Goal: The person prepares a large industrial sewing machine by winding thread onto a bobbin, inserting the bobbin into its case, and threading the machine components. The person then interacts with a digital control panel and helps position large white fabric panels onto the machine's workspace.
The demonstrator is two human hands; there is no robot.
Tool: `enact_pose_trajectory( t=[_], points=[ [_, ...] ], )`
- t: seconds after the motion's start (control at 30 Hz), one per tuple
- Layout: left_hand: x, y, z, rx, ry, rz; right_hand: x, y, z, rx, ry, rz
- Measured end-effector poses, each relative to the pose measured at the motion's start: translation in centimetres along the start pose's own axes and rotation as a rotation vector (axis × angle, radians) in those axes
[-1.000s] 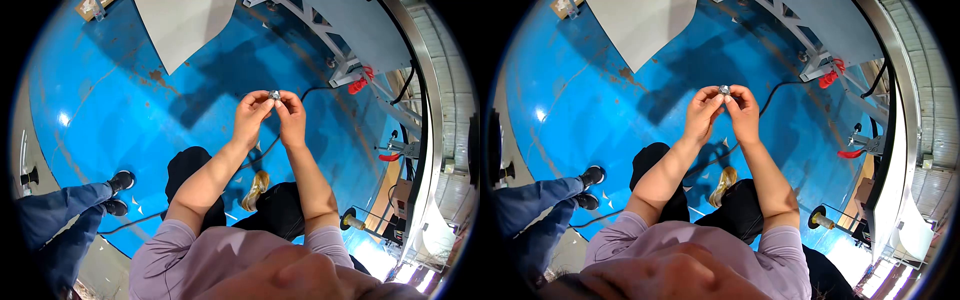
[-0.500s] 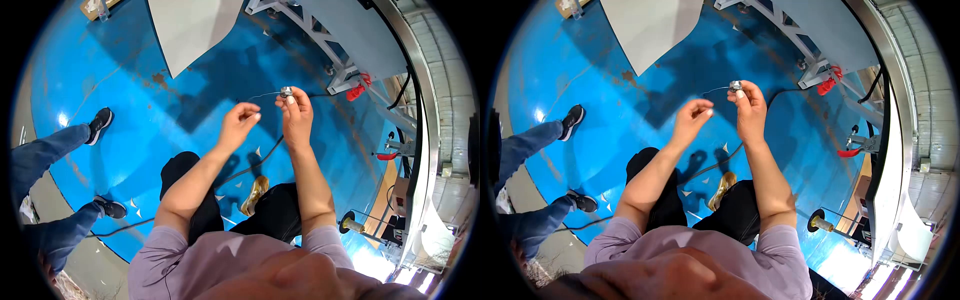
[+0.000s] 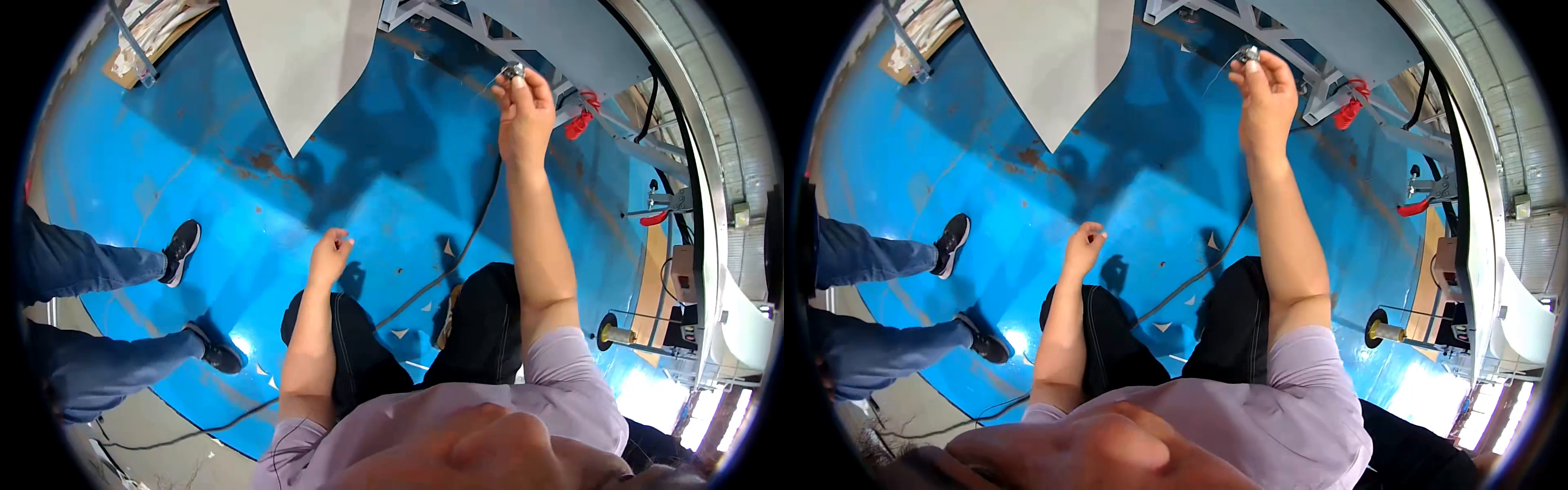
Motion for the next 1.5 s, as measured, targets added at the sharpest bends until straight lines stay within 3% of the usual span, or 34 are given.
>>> enact_pose_trajectory(
  t=[0.37, 0.4, 0.43, 0.53, 0.73, 0.87, 0.93, 1.0, 1.07, 1.13, 1.23, 1.33, 1.5],
  points=[
    [-2.1, -5.7, -1.2, -0.054, -0.044, -0.174, 0.7, 3.9, -7.6, -0.053, 0.026, 0.004],
    [-2.2, -5.7, -1.2, -0.049, -0.004, -0.225, 0.8, 3.5, -7.5, -0.048, 0.047, 0.015],
    [-1.8, -5.8, -1.0, -0.058, -0.031, -0.204, 1.6, 2.2, -6.3, -0.060, 0.263, 0.131],
    [-0.7, -5.6, -0.9, -0.068, -0.183, -0.257, -4.3, 6.8, -9.7, -0.026, 0.181, 0.166],
    [-3.0, -9.1, -1.3, -0.013, -0.123, -0.151, -6.4, 9.8, -14.8, -0.025, 0.131, 0.378],
    [-8.4, -10.0, 2.8, -0.288, -0.034, -0.040, -5.2, 11.2, -16.2, -0.023, 0.093, 0.500],
    [-9.6, -11.4, 4.7, -0.254, 0.039, -0.063, -4.9, 12.5, -16.9, -0.025, 0.034, 0.521],
    [-9.9, -15.0, 6.5, -0.389, -0.015, -0.067, -5.3, 13.7, -18.5, -0.004, 0.031, 0.555],
    [-10.9, -15.3, 8.3, -0.471, -0.011, -0.026, -6.8, 15.1, -21.8, -0.202, 0.000, 0.486],
    [-11.9, -18.0, 9.8, -0.494, 0.096, -0.048, -9.1, 17.7, -25.5, -0.171, -0.034, 0.466],
    [-12.3, -21.9, 12.5, -0.535, 0.169, -0.081, -11.7, 18.7, -30.6, -0.116, 0.111, 0.563],
    [-11.4, -22.1, 14.4, -0.726, 0.109, -0.085, -13.9, 19.3, -39.8, -0.244, -0.104, 0.378],
    [-10.8, -15.7, 14.0, -0.508, 0.304, -0.248, -17.4, 21.6, -51.6, -0.128, -0.102, 0.238]
  ],
)
Point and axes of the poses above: each hand's wrist, its own z-axis away from the middle knuckle, its own x-axis out of the palm, y = z × x, the point moved 8 cm from there along -z, towards the middle knuckle, and after that the axes turned 14 degrees about -x, right-handed, at the moved point
